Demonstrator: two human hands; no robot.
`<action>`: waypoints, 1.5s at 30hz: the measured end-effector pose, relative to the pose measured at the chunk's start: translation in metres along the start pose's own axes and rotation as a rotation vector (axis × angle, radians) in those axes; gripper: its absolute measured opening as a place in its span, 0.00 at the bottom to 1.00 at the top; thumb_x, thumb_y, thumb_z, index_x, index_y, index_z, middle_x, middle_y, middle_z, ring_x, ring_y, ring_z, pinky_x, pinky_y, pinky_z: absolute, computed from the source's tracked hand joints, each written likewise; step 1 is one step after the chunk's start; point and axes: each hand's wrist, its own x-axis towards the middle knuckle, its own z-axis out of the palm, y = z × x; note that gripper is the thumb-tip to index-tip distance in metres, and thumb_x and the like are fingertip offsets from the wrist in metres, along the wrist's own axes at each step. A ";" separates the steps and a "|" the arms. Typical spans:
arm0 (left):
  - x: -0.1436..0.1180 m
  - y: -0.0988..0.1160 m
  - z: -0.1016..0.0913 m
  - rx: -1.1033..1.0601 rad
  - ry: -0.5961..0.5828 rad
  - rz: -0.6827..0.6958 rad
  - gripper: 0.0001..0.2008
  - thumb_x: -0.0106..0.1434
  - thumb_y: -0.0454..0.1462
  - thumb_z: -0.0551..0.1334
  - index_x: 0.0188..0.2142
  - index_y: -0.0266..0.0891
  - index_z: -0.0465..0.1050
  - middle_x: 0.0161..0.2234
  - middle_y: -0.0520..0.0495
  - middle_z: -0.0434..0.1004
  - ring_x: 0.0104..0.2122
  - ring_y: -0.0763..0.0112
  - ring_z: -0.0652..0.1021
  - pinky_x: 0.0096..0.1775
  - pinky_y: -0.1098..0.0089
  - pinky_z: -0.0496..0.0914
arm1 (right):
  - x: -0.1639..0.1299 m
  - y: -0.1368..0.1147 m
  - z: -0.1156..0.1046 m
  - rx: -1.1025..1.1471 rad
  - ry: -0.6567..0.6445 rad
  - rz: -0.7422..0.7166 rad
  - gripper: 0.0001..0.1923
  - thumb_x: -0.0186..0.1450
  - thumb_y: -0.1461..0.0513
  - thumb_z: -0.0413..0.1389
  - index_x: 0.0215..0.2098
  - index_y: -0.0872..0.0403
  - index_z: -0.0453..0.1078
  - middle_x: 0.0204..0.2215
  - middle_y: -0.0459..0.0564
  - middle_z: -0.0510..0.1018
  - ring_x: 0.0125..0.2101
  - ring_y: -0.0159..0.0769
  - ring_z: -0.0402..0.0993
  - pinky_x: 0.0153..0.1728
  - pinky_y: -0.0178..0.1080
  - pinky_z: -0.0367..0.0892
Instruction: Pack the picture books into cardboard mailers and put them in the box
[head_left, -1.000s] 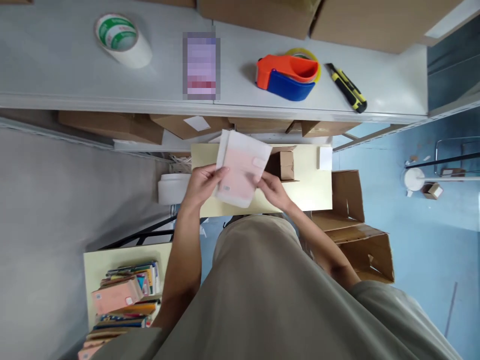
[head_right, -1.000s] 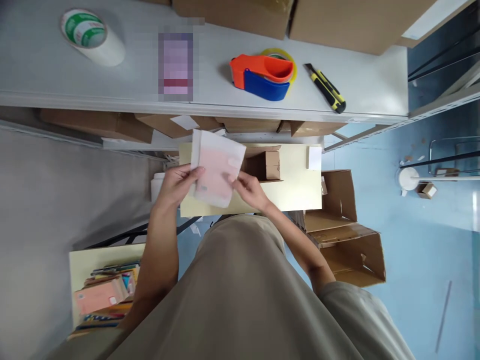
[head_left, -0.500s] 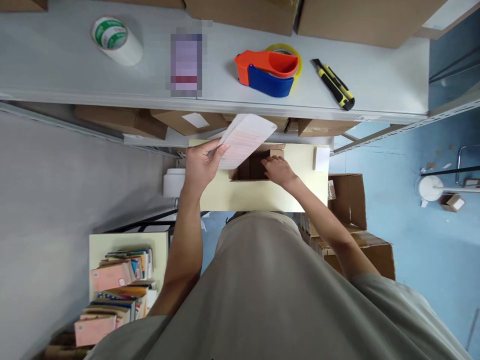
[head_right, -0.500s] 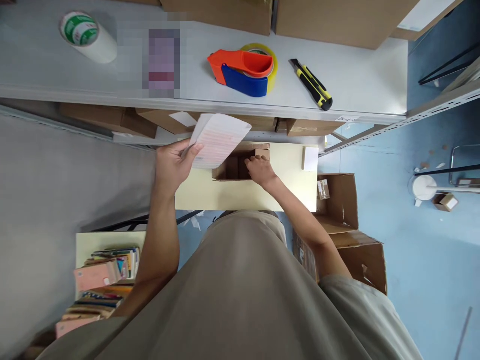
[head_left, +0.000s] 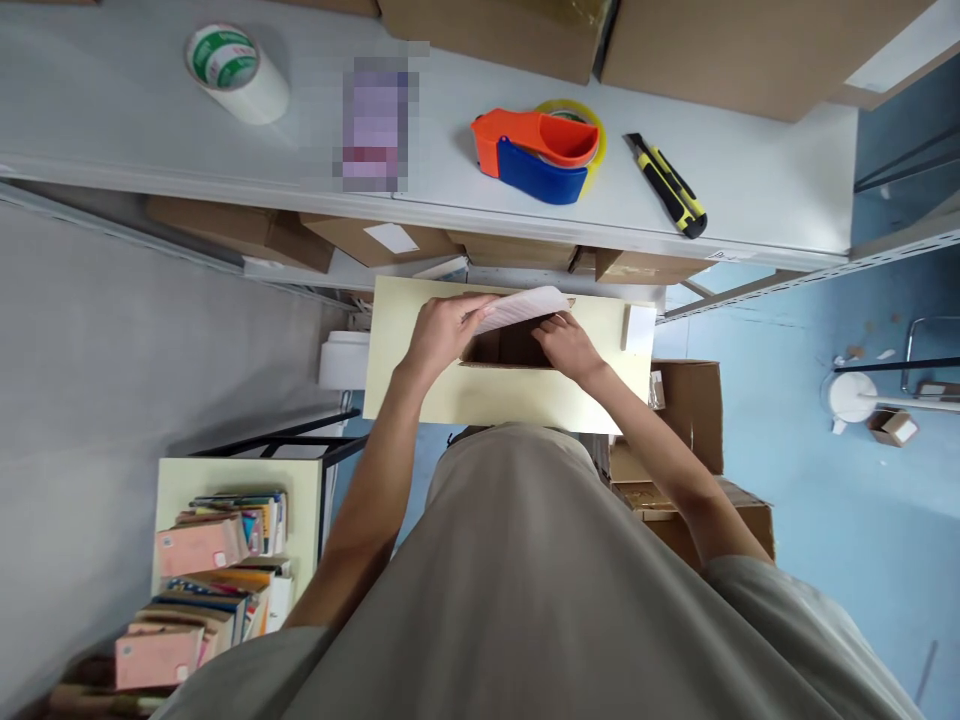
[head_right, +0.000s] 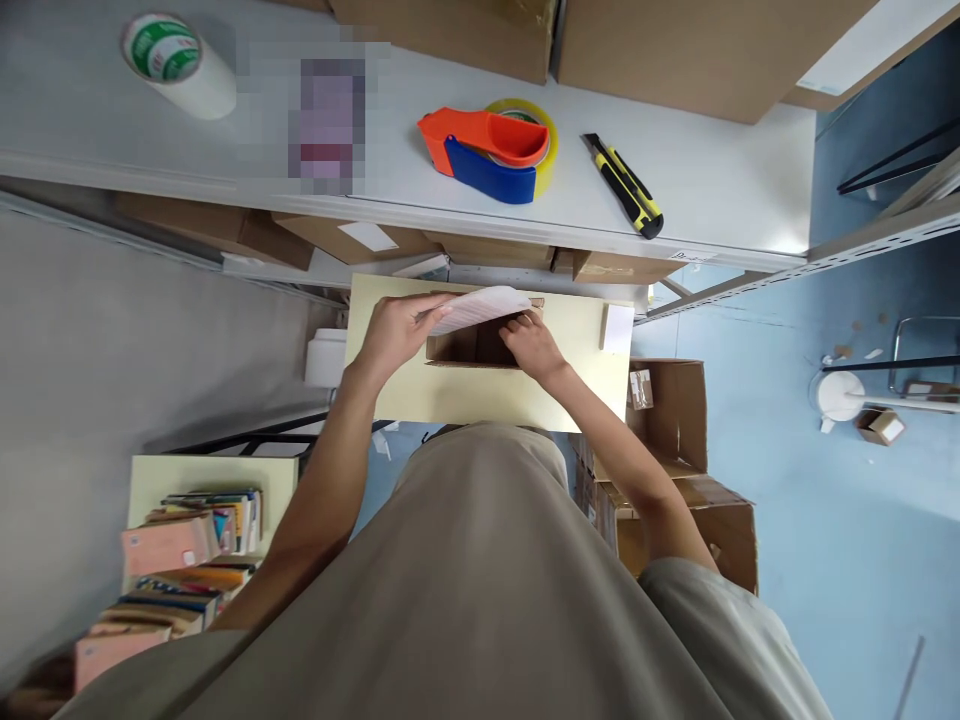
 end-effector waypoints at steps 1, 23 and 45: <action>0.001 -0.001 0.003 0.027 -0.034 -0.006 0.16 0.80 0.41 0.64 0.59 0.47 0.89 0.56 0.45 0.91 0.53 0.52 0.89 0.54 0.63 0.78 | -0.012 0.007 0.001 0.021 0.035 -0.002 0.22 0.78 0.71 0.50 0.56 0.59 0.85 0.52 0.63 0.89 0.60 0.53 0.80 0.75 0.53 0.62; 0.040 0.026 0.092 0.190 -0.479 0.095 0.16 0.78 0.35 0.61 0.53 0.45 0.90 0.48 0.39 0.92 0.49 0.52 0.88 0.49 0.64 0.73 | -0.067 0.036 0.047 0.414 0.377 0.422 0.30 0.75 0.57 0.58 0.71 0.59 0.64 0.67 0.68 0.81 0.68 0.59 0.77 0.74 0.62 0.68; -0.017 -0.026 0.012 0.303 -0.240 -0.052 0.17 0.78 0.37 0.62 0.54 0.52 0.90 0.48 0.44 0.93 0.46 0.52 0.88 0.49 0.60 0.75 | -0.067 0.023 0.079 0.494 0.298 0.417 0.38 0.77 0.45 0.61 0.76 0.57 0.67 0.83 0.69 0.55 0.85 0.67 0.41 0.80 0.73 0.54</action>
